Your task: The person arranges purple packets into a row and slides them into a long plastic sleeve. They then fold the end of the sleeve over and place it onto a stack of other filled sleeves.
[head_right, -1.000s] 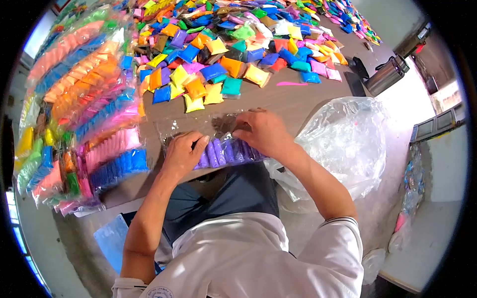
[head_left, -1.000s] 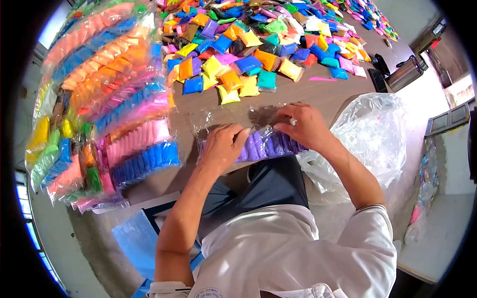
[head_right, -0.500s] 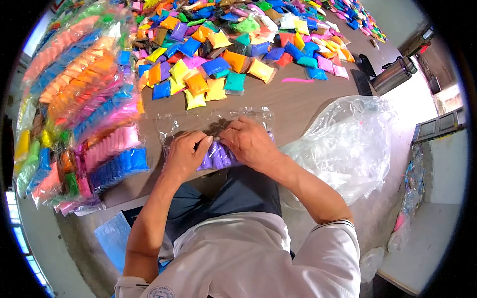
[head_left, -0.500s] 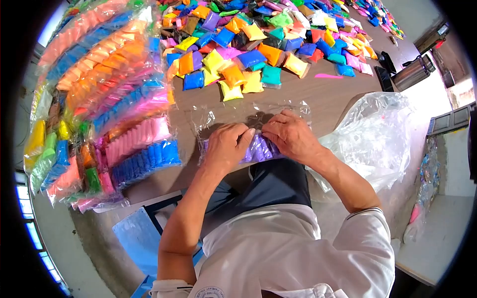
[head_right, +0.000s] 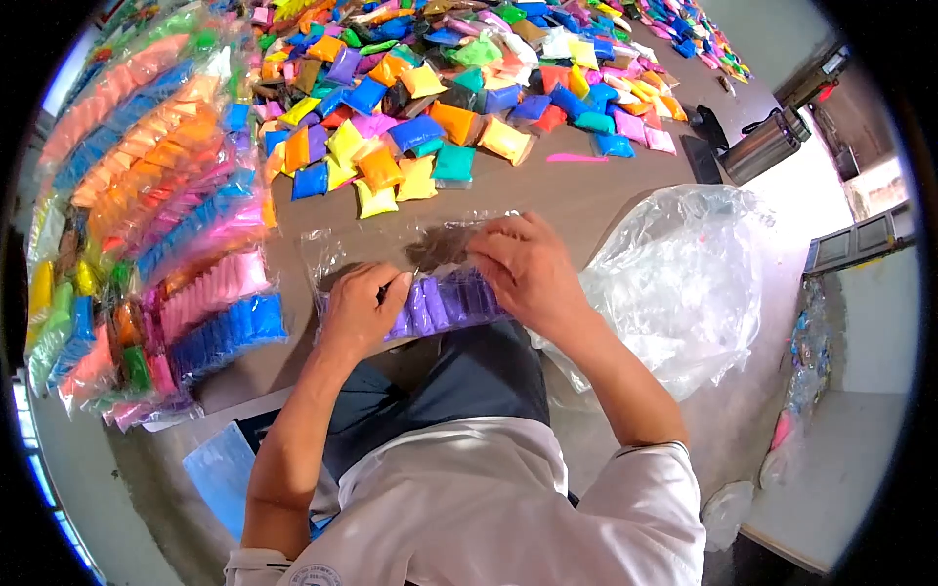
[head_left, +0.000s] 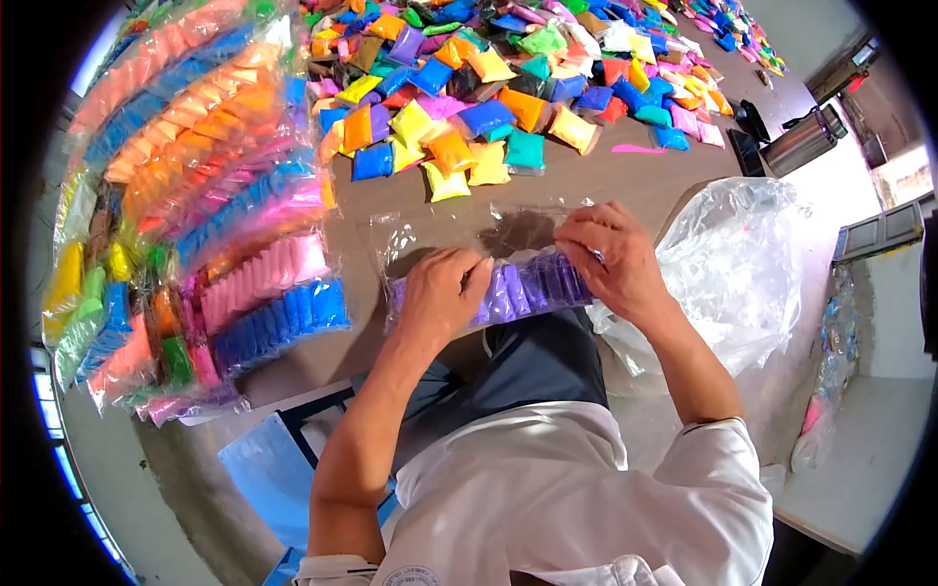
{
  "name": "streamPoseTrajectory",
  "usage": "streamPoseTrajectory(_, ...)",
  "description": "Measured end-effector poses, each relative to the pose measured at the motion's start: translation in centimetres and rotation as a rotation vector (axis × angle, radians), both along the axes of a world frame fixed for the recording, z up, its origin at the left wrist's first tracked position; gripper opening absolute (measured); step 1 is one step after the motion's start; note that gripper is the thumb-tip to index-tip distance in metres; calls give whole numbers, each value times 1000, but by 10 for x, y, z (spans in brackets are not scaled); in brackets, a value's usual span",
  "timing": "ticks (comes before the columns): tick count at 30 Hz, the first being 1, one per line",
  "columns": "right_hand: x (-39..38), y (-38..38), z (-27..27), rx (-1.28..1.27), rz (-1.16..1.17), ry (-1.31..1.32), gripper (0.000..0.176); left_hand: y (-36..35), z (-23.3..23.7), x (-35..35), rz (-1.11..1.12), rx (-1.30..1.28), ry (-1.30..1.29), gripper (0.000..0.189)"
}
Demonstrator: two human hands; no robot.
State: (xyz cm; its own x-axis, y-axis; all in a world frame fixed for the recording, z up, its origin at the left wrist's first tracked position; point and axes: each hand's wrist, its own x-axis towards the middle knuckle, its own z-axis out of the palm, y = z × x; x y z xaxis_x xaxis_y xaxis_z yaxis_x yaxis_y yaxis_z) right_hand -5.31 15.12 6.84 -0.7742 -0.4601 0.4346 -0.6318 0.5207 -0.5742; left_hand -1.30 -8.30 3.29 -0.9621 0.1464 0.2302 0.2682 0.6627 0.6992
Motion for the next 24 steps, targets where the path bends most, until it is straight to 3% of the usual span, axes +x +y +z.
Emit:
streamPoseTrajectory(11,11,-6,-37,117,29,163,15,1,-2,1,-9,-9,10,20)
streamPoseTrajectory(17,-12,8,-27,71,146,-113,14,3,0,0,11,-12,8,20)
streamPoseTrajectory(20,-16,-1,-6,133,37,-176,19,2,-2,6,18,7,11,21)
streamPoseTrajectory(22,-26,-16,1,158,-48,77,29,3,0,5,22,-26,22,21)
streamPoseTrajectory(24,-42,-31,-13,239,-38,122,34,4,-3,3,19,-9,30,20)
